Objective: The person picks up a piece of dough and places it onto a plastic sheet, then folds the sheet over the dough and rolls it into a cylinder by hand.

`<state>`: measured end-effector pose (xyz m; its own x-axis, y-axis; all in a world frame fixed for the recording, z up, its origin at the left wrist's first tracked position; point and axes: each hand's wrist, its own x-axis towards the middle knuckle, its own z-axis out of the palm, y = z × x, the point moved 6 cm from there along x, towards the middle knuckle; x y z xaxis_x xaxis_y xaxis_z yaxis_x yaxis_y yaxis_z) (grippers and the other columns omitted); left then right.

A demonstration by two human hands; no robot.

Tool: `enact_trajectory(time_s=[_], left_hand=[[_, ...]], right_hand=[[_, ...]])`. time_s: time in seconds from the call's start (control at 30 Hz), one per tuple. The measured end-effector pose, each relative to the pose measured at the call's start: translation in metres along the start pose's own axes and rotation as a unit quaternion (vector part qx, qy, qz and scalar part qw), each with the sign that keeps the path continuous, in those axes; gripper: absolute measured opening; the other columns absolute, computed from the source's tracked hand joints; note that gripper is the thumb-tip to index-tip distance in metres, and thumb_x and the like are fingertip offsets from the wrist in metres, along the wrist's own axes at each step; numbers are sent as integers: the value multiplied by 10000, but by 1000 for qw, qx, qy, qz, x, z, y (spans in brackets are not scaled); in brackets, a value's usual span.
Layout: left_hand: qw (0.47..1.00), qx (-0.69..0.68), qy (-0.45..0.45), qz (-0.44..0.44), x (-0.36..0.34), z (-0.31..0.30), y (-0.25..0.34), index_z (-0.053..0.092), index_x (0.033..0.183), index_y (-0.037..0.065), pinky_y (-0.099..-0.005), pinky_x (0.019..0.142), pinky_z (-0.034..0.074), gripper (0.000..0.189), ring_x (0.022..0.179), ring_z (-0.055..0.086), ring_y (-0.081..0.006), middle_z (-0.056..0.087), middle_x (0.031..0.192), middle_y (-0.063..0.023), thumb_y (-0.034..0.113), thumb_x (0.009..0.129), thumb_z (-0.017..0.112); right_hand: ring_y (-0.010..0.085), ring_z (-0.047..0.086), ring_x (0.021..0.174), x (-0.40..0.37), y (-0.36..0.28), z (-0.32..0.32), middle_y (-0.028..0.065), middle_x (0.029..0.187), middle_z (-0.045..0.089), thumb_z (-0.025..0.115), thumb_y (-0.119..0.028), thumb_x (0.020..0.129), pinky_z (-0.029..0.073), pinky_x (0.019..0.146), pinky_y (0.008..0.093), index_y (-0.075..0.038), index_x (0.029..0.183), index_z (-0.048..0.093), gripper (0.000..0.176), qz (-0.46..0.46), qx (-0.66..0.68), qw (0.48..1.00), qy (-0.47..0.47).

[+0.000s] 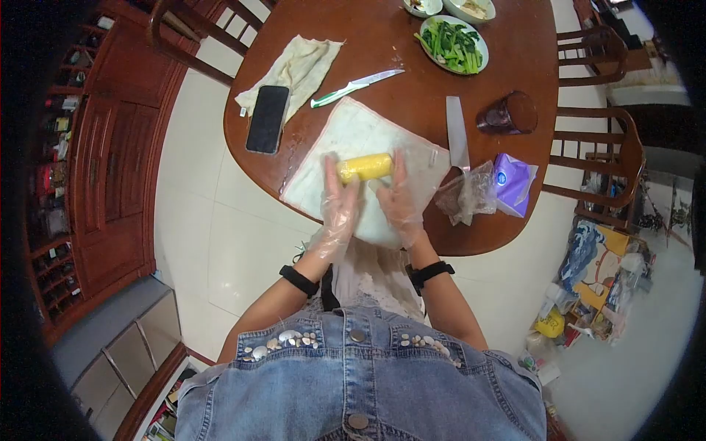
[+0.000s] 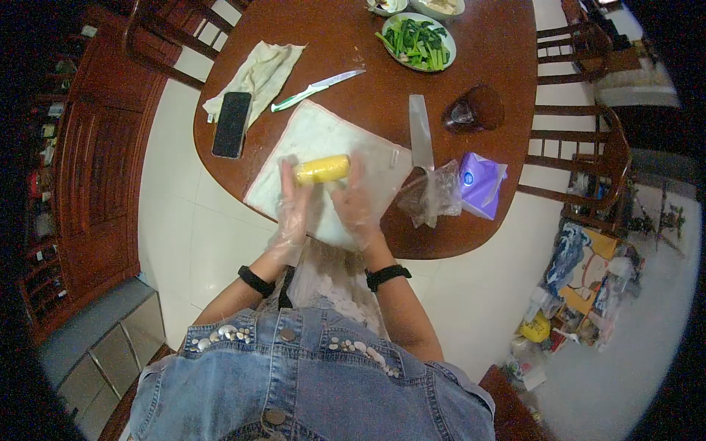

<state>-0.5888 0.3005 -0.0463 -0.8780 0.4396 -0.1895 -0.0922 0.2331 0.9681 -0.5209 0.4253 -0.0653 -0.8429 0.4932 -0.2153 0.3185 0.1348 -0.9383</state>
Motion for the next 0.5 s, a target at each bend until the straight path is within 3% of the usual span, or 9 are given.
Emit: enact_trajectory(time_s=[0.1, 0.17, 0.2, 0.23, 0.27, 0.3, 0.37, 0.5], left_hand=[[999, 13, 0, 33, -4, -2, 1, 127, 1462, -31, -378, 1146, 163, 824, 1425, 123, -360, 144, 1523, -247, 146, 847, 646], [998, -1, 11, 55, -3, -8, 8, 173, 1454, -33, -387, 1144, 171, 811, 1423, 120, -375, 147, 1518, -259, 136, 828, 660], [990, 124, 33, 61, -3, -15, 8, 234, 1432, -36, -398, 1137, 193, 784, 1420, 128, -384, 148, 1515, -267, 131, 807, 677], [965, 247, 54, 67, -2, -23, 8, 294, 1409, -39, -410, 1130, 214, 759, 1416, 136, -392, 149, 1511, -275, 126, 785, 694], [965, 242, 81, 57, -2, -32, 5, 505, 1262, -25, -411, 1113, 256, 554, 1397, 191, -412, 174, 1498, -295, 107, 763, 705], [965, 243, 81, 56, 1, -39, 5, 505, 1262, -25, -411, 1113, 256, 554, 1397, 191, -412, 174, 1498, -295, 107, 763, 705], [945, 320, 14, 72, 9, -46, 7, 629, 1076, -9, -400, 1102, 280, 343, 1364, 259, -428, 214, 1489, -290, 93, 758, 703], [943, 326, -9, 61, 20, -73, -7, 667, 951, 3, -393, 1099, 288, 216, 1340, 304, -433, 244, 1484, -277, 61, 744, 689]], right_hand=[[283, 257, 1385, 2, -1, -1, 224, 1491, 262, 558, -20, 825, 231, 1120, 335, 20, 1472, 141, 771, -70, -54, 996, -10], [316, 315, 1352, 5, 4, -9, 223, 1463, 317, 573, -17, 819, 262, 1108, 344, 20, 1441, 252, 701, -60, -7, 998, 4], [316, 315, 1352, 6, -2, -13, 223, 1463, 317, 573, -17, 819, 262, 1108, 344, 20, 1441, 252, 701, -60, -7, 998, 3], [329, 355, 1320, 5, -13, -19, 221, 1435, 357, 585, -10, 809, 300, 1086, 356, 0, 1388, 352, 624, -94, -155, 983, 19], [342, 395, 1288, 5, -21, -22, 219, 1407, 397, 597, -3, 799, 338, 1064, 367, -19, 1335, 452, 555, -126, -298, 946, 34], [342, 395, 1288, 9, -15, -24, 219, 1407, 397, 597, -3, 799, 338, 1064, 367, -19, 1335, 452, 555, -126, -297, 946, 34], [357, 494, 1156, 19, -6, -27, 198, 1246, 525, 646, -49, 751, 410, 992, 405, 1, 1179, 565, 438, -185, -292, 937, 55], [355, 517, 1125, 27, -9, -46, 174, 1200, 555, 644, -44, 749, 444, 950, 404, -19, 1090, 613, 343, -155, -273, 949, 18]])
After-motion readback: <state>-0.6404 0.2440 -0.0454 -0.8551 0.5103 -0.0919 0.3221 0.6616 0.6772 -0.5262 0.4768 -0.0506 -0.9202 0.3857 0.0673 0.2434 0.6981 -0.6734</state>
